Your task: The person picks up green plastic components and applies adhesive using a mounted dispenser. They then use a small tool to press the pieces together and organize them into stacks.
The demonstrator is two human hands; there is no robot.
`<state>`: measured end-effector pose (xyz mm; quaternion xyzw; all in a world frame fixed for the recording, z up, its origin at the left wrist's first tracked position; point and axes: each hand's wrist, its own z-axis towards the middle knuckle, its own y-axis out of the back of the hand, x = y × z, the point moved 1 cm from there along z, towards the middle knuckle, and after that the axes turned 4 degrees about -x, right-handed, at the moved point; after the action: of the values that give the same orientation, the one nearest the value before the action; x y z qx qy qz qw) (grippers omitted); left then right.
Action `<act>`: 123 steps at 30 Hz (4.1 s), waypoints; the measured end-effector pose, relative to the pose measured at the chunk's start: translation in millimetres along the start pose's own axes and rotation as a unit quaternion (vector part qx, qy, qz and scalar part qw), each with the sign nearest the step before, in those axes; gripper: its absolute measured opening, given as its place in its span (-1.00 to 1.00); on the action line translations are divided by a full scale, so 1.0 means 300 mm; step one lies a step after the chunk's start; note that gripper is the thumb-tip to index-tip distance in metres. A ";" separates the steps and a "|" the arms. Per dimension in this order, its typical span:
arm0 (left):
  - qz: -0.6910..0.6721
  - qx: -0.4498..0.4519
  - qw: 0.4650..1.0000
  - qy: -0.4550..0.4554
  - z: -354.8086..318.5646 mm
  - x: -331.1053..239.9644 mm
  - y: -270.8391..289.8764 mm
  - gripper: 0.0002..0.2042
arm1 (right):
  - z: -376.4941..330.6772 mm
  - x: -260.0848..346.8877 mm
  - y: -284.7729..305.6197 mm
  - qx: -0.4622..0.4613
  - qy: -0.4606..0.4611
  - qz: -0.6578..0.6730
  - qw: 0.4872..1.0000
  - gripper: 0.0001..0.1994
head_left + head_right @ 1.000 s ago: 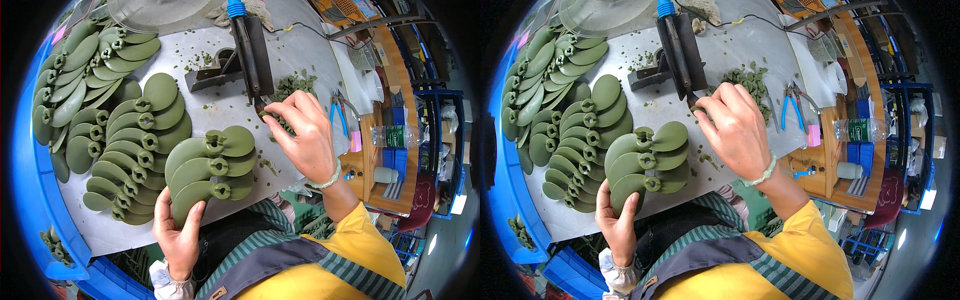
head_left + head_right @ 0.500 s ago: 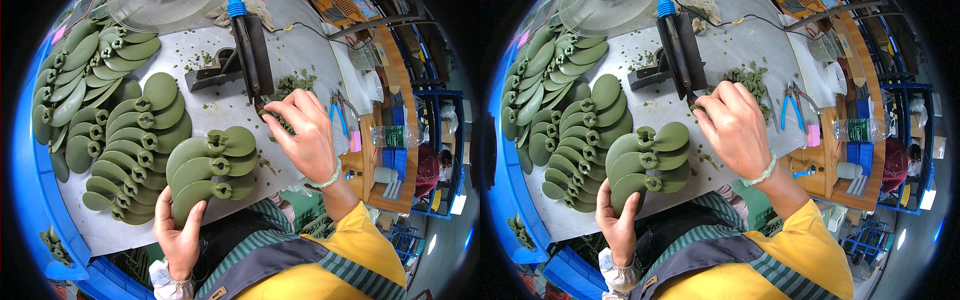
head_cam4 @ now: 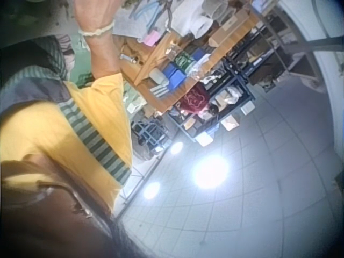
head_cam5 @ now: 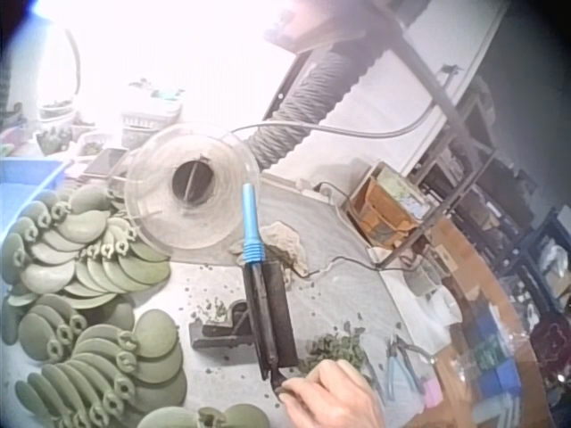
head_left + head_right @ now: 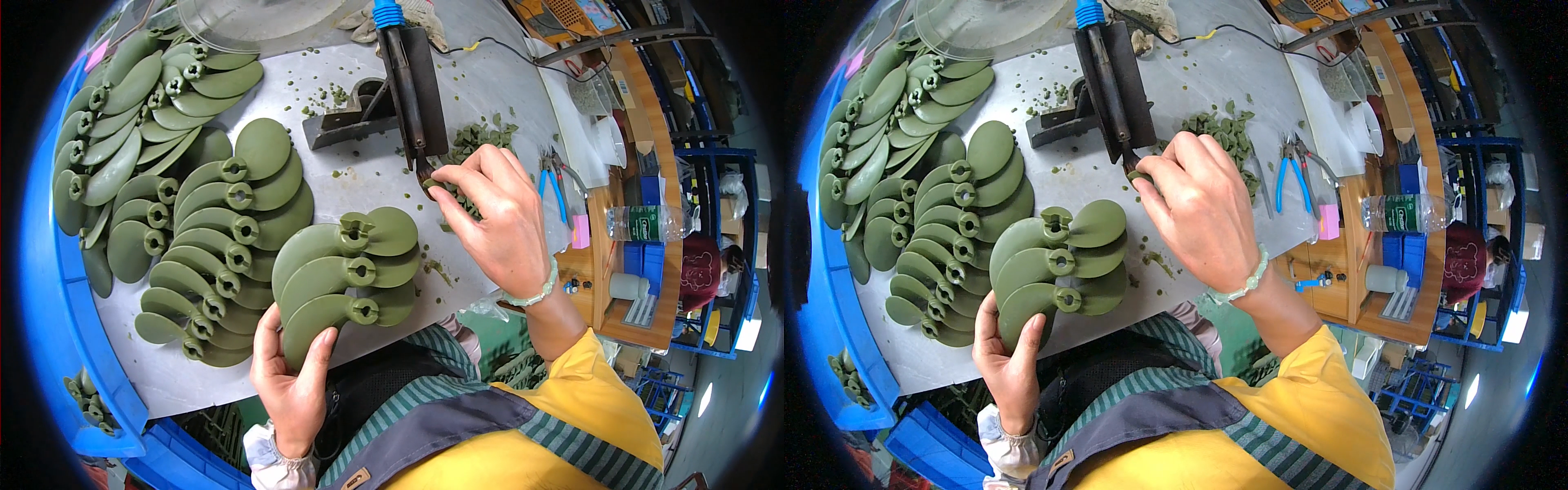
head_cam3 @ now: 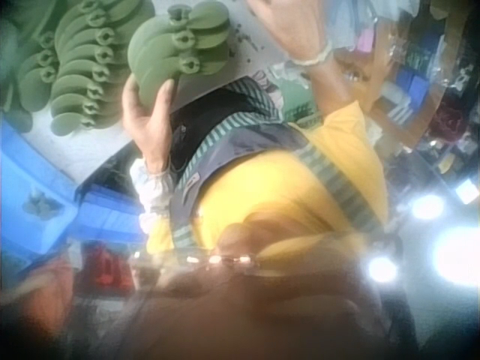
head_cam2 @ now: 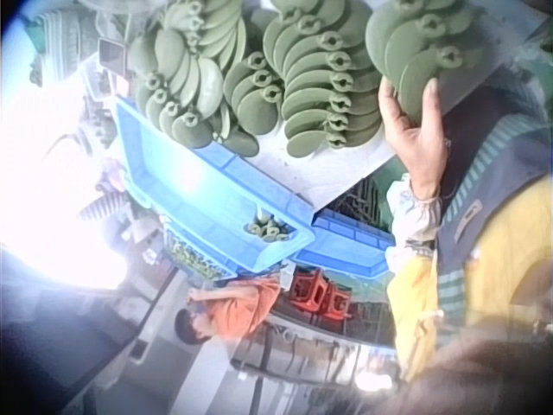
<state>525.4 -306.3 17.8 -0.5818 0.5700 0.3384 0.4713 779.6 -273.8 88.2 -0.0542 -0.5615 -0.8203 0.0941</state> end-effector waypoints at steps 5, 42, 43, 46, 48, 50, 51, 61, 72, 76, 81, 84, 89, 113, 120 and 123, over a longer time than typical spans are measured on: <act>0.001 0.004 1.000 0.001 -0.002 -0.002 0.002 -0.49 | -0.001 0.003 0.002 0.011 0.002 0.008 1.000 -0.86; -0.018 -0.022 0.999 0.022 -0.021 0.000 0.021 -0.49 | -0.101 -0.038 0.117 0.034 -0.167 0.132 0.976 -0.92; -0.019 -0.028 0.999 0.023 -0.021 -0.001 0.020 -0.49 | -0.134 -0.074 0.099 0.067 -0.160 0.097 0.980 -0.92; -0.021 -0.018 0.999 0.021 -0.016 0.014 0.026 -0.49 | -0.212 -0.117 0.049 0.087 -0.145 0.106 0.980 -0.87; -0.007 -0.037 0.999 0.023 -0.018 0.016 0.024 -0.49 | -0.244 -0.119 -0.006 0.058 -0.116 0.103 0.986 -0.82; -0.005 -0.047 0.999 0.014 -0.023 0.014 0.013 -0.48 | -0.267 -0.131 -0.053 0.039 -0.067 0.084 0.993 -0.78; -0.008 -0.053 0.998 0.015 -0.025 0.020 0.018 -0.48 | -0.269 -0.132 -0.074 0.028 -0.038 0.066 0.997 -0.78; 0.000 -0.036 0.999 0.005 -0.017 0.021 0.020 -0.50 | -0.275 -0.128 -0.020 0.004 -0.127 0.183 0.975 -0.80; -0.035 -0.039 0.998 0.024 -0.009 0.014 0.013 -0.52 | -0.339 -0.158 -0.046 0.004 -0.126 0.131 0.983 -0.79; -0.029 -0.044 0.998 0.021 -0.010 0.011 0.016 -0.53 | -0.327 -0.144 -0.043 0.011 -0.070 0.064 0.995 -0.80; -0.043 -0.038 0.998 0.028 -0.005 0.021 0.021 -0.52 | -0.300 -0.134 -0.009 0.047 -0.055 0.033 0.997 -0.82; -0.045 -0.038 0.998 0.025 -0.006 0.023 0.025 -0.51 | -0.293 -0.127 -0.003 0.069 -0.054 0.021 0.996 -0.82; -0.045 -0.034 0.998 0.026 -0.004 0.024 0.029 -0.51 | -0.302 -0.122 0.001 0.108 -0.090 0.056 0.989 -0.80; -0.051 -0.009 0.998 0.026 -0.008 0.025 0.029 -0.52 | -0.379 -0.098 -0.054 0.010 -0.016 -0.047 0.999 -0.67; -0.065 -0.029 0.997 0.023 -0.008 0.022 0.017 -0.54 | -0.358 -0.124 -0.049 -0.006 -0.066 0.044 0.997 -0.67; -0.057 -0.021 0.998 0.021 -0.006 0.023 0.020 -0.54 | -0.358 -0.140 -0.043 -0.009 -0.211 0.172 0.962 -0.72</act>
<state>520.1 -309.9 11.0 -0.6303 0.5384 0.3108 0.4651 819.5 -365.3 29.1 -0.3224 -0.5438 -0.7667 0.1122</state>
